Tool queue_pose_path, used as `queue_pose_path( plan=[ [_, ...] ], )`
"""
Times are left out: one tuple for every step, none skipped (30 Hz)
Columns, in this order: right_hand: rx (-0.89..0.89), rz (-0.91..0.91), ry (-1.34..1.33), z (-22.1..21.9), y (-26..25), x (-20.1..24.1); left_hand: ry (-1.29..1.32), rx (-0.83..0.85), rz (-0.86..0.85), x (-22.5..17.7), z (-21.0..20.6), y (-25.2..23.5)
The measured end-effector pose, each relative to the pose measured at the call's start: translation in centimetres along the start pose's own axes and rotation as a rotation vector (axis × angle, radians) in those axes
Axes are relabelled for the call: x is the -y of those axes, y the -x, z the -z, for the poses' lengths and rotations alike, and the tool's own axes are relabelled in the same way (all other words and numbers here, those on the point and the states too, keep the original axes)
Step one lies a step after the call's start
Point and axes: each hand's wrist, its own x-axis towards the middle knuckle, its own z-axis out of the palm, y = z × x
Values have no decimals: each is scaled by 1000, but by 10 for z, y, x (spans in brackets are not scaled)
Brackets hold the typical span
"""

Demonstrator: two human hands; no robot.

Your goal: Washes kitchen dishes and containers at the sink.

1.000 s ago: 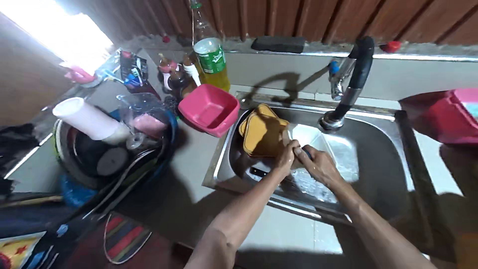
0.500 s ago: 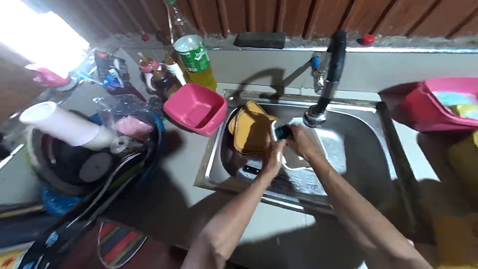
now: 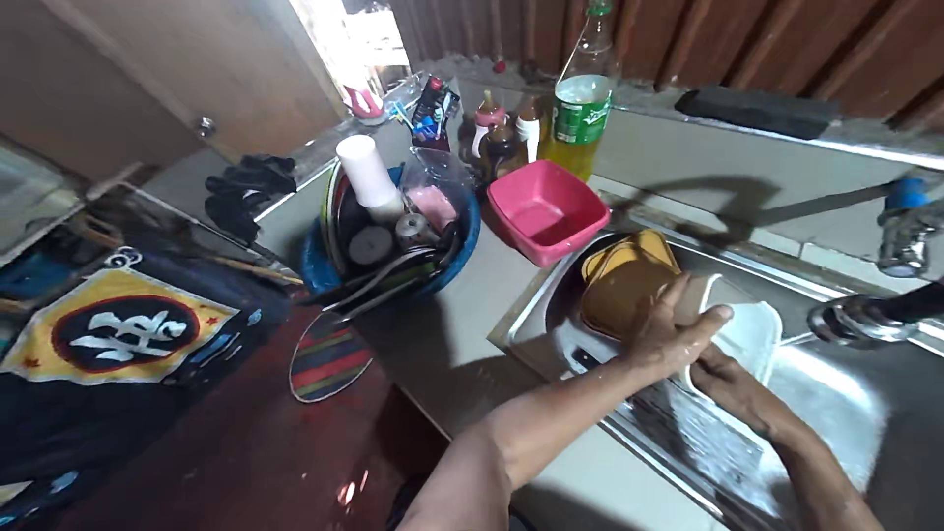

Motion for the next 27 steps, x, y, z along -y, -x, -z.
queue_pose_path(
  plan=[
    [3,-34,-26,-1,4,1,-85,12,-58,0,1,2],
    [-22,-62,-76,-4,8,1,-181,22,-123,0,0,5],
    [-59,-92,-173,-5,11,0,-276,30,-186,-2,0,8],
    [-104,-124,-293,-6,16,-3,-361,30,-237,-6,1,12],
    [-165,-159,-433,-6,20,-7,-441,35,-263,-12,4,16],
    [-205,-201,-565,-5,24,-15,-508,50,-276,-18,9,20],
    [-217,-239,-669,-2,28,-23,-561,78,-285,-25,17,25],
    [-222,-265,-759,2,32,-30,-588,87,-329,-29,26,30],
    [-230,-276,-838,6,35,-35,-603,75,-401,-30,34,36],
    [-239,-269,-912,9,39,-38,-609,44,-510,-28,43,42],
    [-258,-261,-963,13,42,-41,-607,20,-633,-26,53,48],
    [-294,-255,-973,15,45,-42,-610,6,-751,-24,63,54],
    [-340,-245,-951,17,48,-43,-620,13,-853,-23,73,60],
    [-389,-240,-931,15,48,-43,-635,32,-944,-21,82,67],
    [-423,-238,-908,14,48,-45,-652,63,-1028,-19,92,74],
    [-444,-244,-878,13,47,-50,-671,95,-1111,-18,100,80],
    [-473,-252,-850,12,45,-55,-687,120,-1184,-19,108,85],
    [-497,-265,-820,12,43,-57,-697,141,-1238,-22,116,90],
    [-519,-289,-805,11,42,-57,-707,154,-1278,-26,124,95],
    [-541,-329,-787,9,41,-56,-726,155,-1306,-32,133,98],
    [-560,-377,-759,8,39,-56,-753,140,-1333,-40,142,100],
    [-583,-422,-731,7,37,-57,-800,112,-1359,-50,152,100],
    [-607,-458,-696,7,36,-58,-866,79,-1371,-61,163,98],
    [-629,-487,-649,6,35,-60,-938,62,-1371,-72,176,94],
    [-653,-509,-607,6,36,-62,-990,49,-1363,-83,190,88],
    [-678,-525,-579,7,37,-62,-1039,30,-1346,-93,205,80],
    [-709,-538,-567,7,37,-61,-1100,4,-1312,-105,222,72]
  ],
)
